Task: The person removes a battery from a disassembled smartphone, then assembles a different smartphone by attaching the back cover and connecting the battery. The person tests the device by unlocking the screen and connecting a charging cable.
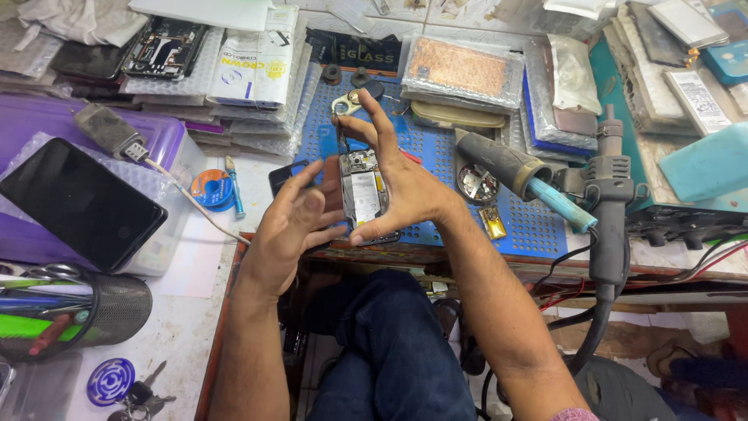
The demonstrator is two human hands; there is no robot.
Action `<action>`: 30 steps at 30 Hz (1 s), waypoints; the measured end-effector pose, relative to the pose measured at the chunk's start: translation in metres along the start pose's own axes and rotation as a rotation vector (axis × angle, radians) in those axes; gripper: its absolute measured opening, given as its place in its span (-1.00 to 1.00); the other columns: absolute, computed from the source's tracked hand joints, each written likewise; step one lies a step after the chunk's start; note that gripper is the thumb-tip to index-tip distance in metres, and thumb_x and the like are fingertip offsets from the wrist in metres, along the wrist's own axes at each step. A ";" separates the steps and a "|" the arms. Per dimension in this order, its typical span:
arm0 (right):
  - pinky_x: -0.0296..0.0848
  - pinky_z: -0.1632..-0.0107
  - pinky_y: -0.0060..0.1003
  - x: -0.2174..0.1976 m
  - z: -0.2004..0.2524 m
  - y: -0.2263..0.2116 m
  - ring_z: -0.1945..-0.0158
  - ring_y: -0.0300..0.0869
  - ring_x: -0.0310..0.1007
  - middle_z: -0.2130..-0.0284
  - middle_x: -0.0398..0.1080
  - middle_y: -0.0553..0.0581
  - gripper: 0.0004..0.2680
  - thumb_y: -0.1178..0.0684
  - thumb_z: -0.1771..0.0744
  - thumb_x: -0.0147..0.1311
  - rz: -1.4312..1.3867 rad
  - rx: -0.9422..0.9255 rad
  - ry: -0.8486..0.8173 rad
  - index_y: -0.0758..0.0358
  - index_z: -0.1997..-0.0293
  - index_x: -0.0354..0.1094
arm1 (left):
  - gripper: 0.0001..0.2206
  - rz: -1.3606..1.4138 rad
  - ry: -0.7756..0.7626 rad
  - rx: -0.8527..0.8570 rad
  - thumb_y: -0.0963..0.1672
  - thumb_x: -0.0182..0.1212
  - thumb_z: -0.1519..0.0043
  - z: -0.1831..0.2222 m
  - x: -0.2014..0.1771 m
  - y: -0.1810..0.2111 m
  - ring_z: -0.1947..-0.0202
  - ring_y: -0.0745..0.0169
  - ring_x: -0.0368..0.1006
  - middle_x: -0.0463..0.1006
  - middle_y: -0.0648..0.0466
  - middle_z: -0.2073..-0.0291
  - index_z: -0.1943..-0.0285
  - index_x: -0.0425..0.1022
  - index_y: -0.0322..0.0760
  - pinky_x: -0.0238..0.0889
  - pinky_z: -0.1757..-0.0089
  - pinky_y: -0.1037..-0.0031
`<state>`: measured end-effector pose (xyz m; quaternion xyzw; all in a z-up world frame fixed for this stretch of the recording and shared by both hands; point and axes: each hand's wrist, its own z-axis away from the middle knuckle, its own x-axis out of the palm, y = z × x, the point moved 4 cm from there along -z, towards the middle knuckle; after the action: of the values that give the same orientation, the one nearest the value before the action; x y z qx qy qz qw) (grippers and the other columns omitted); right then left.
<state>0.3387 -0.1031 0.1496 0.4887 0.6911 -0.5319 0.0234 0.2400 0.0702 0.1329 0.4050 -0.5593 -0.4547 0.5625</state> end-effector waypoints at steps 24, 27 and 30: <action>0.53 -0.11 -0.17 -0.018 0.017 0.042 -0.11 0.06 0.52 -0.08 0.45 0.20 -0.79 0.32 -0.30 0.09 0.316 0.009 0.238 0.23 0.02 0.50 | -0.40 -0.752 0.110 -0.146 0.10 0.28 -0.14 -0.043 0.011 0.012 0.30 0.24 0.64 0.72 -0.05 0.20 -0.30 0.50 -0.26 0.46 0.25 0.50; 0.52 -0.14 -0.15 -0.017 0.021 0.047 -0.13 0.07 0.51 -0.09 0.45 0.21 -0.79 0.30 -0.28 0.12 0.321 0.007 0.238 0.20 0.04 0.51 | -0.41 -0.733 0.081 -0.087 0.10 0.29 -0.17 -0.045 0.014 0.015 0.23 0.31 0.63 0.70 -0.03 0.16 -0.30 0.46 -0.30 0.50 0.24 0.51; 0.52 -0.14 -0.17 -0.017 0.021 0.051 -0.13 0.06 0.50 -0.09 0.45 0.22 -0.79 0.29 -0.29 0.12 0.302 0.044 0.223 0.18 0.03 0.53 | -0.43 -0.749 0.088 -0.157 0.09 0.28 -0.17 -0.045 0.016 0.013 0.28 0.29 0.63 0.70 -0.03 0.17 -0.29 0.47 -0.26 0.48 0.26 0.54</action>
<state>0.3730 -0.1319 0.1140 0.6432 0.5964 -0.4800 0.0156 0.2855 0.0556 0.1479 0.5560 -0.3112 -0.6523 0.4104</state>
